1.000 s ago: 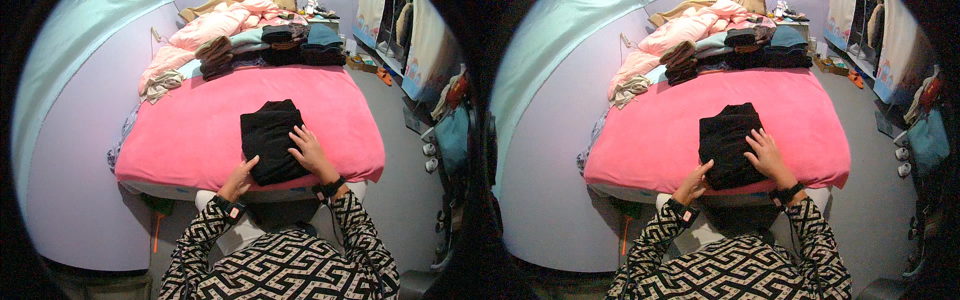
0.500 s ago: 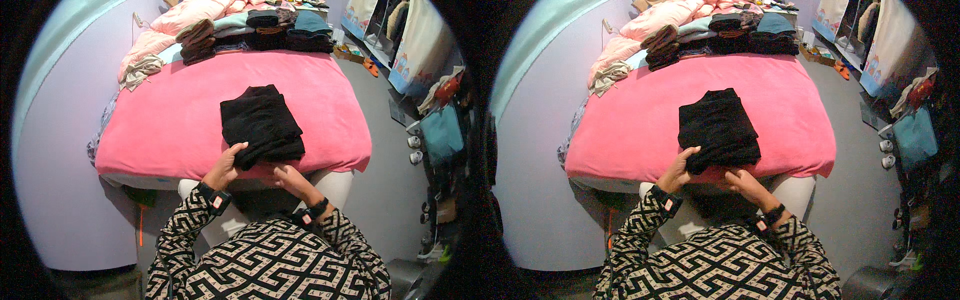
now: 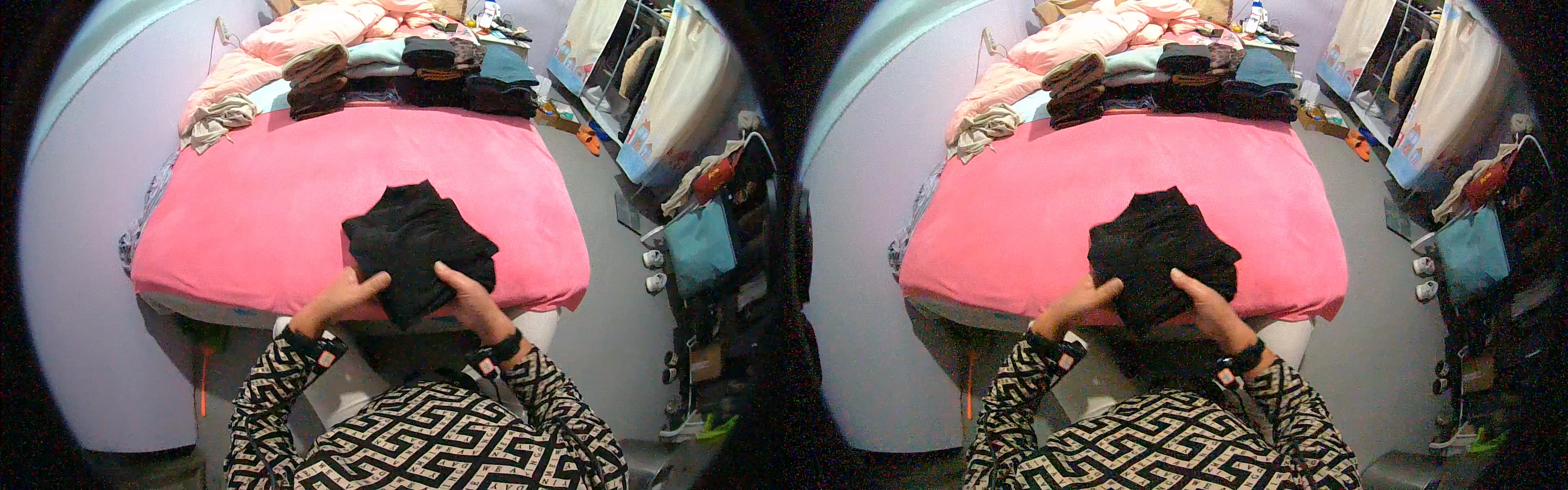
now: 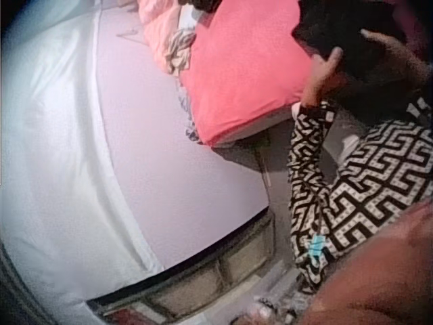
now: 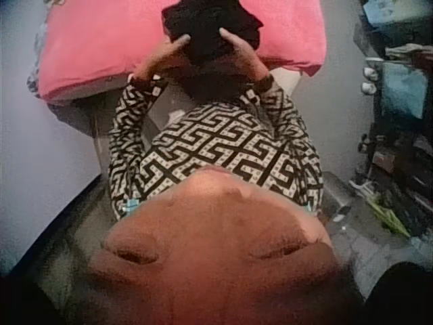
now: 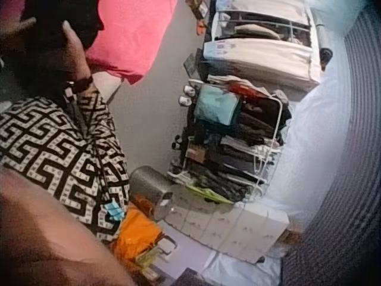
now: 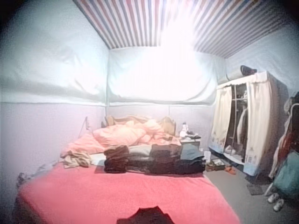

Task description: The person folds several garments on a bed, including black pants, white pants, and a purple shirt. They smooth and align each item before folding it into a compact shape and placing it on a growing stack.

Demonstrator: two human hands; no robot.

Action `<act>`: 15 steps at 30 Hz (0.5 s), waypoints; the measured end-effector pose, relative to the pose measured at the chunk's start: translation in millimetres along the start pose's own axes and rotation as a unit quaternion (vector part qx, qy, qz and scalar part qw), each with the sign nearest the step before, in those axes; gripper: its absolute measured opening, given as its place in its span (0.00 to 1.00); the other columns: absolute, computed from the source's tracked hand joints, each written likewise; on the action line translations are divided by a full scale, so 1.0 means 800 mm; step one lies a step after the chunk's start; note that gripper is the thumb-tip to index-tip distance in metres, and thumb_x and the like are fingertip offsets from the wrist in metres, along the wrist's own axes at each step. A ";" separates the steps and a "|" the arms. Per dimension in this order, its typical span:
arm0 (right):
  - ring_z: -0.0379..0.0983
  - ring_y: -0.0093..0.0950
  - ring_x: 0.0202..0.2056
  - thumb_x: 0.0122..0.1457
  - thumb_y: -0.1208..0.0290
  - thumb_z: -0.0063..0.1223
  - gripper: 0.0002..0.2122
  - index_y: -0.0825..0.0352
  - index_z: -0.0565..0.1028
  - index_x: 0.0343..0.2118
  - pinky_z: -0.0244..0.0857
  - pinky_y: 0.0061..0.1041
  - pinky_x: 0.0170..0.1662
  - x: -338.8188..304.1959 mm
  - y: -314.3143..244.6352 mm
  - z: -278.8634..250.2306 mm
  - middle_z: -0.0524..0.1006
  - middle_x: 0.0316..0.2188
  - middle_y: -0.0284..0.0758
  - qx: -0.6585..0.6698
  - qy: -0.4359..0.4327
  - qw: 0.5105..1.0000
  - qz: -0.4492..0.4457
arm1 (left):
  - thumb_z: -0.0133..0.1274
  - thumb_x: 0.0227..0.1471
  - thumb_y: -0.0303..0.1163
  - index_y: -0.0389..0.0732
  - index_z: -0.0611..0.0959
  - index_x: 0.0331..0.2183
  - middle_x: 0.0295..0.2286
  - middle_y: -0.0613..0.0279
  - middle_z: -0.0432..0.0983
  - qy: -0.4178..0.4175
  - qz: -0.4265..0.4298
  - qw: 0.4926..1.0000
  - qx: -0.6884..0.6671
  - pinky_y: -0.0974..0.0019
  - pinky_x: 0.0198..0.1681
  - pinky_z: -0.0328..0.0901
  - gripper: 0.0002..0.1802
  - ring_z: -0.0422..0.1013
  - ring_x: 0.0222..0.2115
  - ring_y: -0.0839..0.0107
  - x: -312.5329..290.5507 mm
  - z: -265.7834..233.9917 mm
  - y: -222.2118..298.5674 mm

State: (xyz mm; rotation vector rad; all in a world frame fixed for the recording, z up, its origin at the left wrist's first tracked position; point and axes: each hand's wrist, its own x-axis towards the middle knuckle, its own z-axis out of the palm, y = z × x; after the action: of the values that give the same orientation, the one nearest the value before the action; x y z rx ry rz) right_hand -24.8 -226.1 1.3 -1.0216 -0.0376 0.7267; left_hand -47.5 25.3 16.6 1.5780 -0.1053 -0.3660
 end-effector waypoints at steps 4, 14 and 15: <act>0.69 0.36 0.58 0.70 0.59 0.43 0.23 0.71 0.67 0.59 0.62 0.40 0.63 -0.038 -0.066 -0.004 0.71 0.58 0.42 0.003 -0.078 0.992 -0.100 | 0.47 0.65 0.48 0.36 0.78 0.49 0.36 0.57 0.82 -0.013 0.045 0.992 -0.121 0.61 0.44 0.73 0.25 0.78 0.36 0.65 0.051 -0.057 0.003; 0.71 0.35 0.56 0.71 0.61 0.39 0.21 0.74 0.69 0.55 0.64 0.38 0.61 -0.024 -0.197 0.040 0.74 0.54 0.43 0.000 -0.030 0.974 -0.223 | 0.48 0.65 0.41 0.39 0.74 0.49 0.43 0.56 0.78 0.036 0.095 0.961 -0.256 0.64 0.43 0.74 0.18 0.77 0.41 0.68 0.279 -0.180 0.003; 0.71 0.36 0.56 0.71 0.60 0.39 0.21 0.74 0.69 0.56 0.64 0.38 0.61 -0.011 -0.211 0.046 0.74 0.54 0.44 -0.011 -0.048 0.975 -0.216 | 0.47 0.66 0.40 0.39 0.73 0.49 0.44 0.55 0.78 0.044 0.094 0.957 -0.271 0.64 0.43 0.74 0.18 0.77 0.41 0.67 0.296 -0.192 -0.009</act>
State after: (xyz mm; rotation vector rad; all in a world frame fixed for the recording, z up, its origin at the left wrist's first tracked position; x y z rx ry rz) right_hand 45.6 -255.9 157.0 -0.9562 -0.3428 0.3771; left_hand 219.5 103.3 -30.0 1.0286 -0.0778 -0.1543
